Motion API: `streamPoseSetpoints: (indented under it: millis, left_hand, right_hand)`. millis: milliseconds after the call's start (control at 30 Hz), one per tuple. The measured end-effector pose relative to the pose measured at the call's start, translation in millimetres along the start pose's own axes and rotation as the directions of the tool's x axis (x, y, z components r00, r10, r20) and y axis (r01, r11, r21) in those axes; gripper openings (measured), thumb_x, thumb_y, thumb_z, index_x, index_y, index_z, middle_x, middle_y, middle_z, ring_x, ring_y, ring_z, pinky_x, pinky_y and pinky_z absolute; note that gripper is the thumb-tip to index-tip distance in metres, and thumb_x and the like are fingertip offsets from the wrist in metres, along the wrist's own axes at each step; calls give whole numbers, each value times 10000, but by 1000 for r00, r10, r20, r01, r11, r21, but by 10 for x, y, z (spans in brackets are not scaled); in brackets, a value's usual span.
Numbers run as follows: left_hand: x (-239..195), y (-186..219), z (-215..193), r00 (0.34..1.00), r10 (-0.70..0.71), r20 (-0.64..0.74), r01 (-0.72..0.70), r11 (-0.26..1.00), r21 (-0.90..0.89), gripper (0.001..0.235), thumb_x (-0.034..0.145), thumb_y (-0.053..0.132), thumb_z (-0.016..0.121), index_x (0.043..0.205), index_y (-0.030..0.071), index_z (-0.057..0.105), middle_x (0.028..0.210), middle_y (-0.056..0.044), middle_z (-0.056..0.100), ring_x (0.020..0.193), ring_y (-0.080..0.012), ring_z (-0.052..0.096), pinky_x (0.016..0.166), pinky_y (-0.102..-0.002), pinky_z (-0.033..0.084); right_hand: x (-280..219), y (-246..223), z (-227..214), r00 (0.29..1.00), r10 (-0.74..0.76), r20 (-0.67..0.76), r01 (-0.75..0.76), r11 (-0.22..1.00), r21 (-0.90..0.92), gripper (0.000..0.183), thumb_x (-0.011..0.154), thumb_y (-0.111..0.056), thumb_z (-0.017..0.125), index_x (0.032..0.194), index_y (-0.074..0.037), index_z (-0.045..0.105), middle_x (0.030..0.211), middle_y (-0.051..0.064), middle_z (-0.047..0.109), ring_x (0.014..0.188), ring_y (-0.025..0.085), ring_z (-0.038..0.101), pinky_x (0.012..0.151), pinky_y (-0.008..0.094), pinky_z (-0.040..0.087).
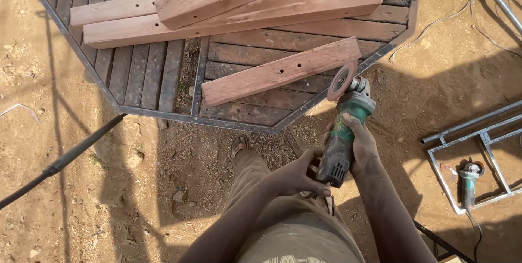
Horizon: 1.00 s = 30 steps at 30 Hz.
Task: Sanding the surfaces and edges of wooden planks using an angle grinder with a sanding disc
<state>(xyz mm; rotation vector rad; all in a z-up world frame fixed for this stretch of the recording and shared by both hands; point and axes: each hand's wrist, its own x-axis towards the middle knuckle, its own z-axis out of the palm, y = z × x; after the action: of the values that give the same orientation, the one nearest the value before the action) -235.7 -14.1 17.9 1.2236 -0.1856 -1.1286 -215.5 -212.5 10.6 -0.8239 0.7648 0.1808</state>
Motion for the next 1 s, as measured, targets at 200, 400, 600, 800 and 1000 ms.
streamPoseSetpoints:
  millis: [200, 400, 600, 800, 1000]
  left_hand:
    - [-676, -561, -1605, 933, -126, -336, 147, 988, 38, 549, 932, 326, 799, 1346, 44, 575, 1118, -142, 678, 941, -196, 686, 704, -298, 532]
    - [-892, -1084, -3305, 673, -87, -735, 298, 941, 161, 405, 914, 332, 713, 1297, 211, 669, 1081, -56, 752, 1009, -232, 730, 822, -423, 573]
    - [-740, -1045, -3809, 714, 37, -700, 203, 945, 257, 586, 926, 135, 586, 1501, 245, 551, 1332, -220, 613, 1263, -472, 581, 1024, -559, 517]
    - [-596, -1284, -3905, 766, -20, -642, 193, 961, 199, 720, 890, 97, 583, 1577, 271, 455, 1348, -216, 549, 1334, -459, 513, 1103, -557, 459]
    - [-439, -1495, -4078, 736, -42, -676, 216, 961, 176, 679, 860, 146, 606, 1489, 398, 562, 1301, -150, 573, 1216, -419, 599, 1084, -503, 495]
  right_hand:
    - [-69, 634, 784, 970, 44, 238, -108, 959, 263, 499, 1000, -361, 641, 1355, -31, 523, 1126, 152, 645, 1013, 282, 665, 939, 503, 540]
    - [184, 1226, 1449, 997, -8, -75, -19, 936, -350, 377, 918, -189, 758, 1178, -5, 557, 900, 175, 571, 809, 347, 665, 711, 535, 584]
    - [424, 1423, 2036, 978, -150, -144, -91, 313, -945, 843, 797, -421, 862, 1407, -64, 402, 1255, 278, 531, 1219, 536, 541, 1005, 757, 419]
    - [770, 1485, 1972, 946, -243, -216, -162, 225, -961, 745, 893, -331, 796, 1392, -48, 321, 1255, 271, 477, 1207, 526, 534, 1003, 746, 428]
    - [880, 1730, 1920, 887, -446, -116, -83, 93, -992, 761, 882, -302, 831, 1375, -28, 320, 1176, 317, 506, 1127, 592, 567, 889, 765, 468]
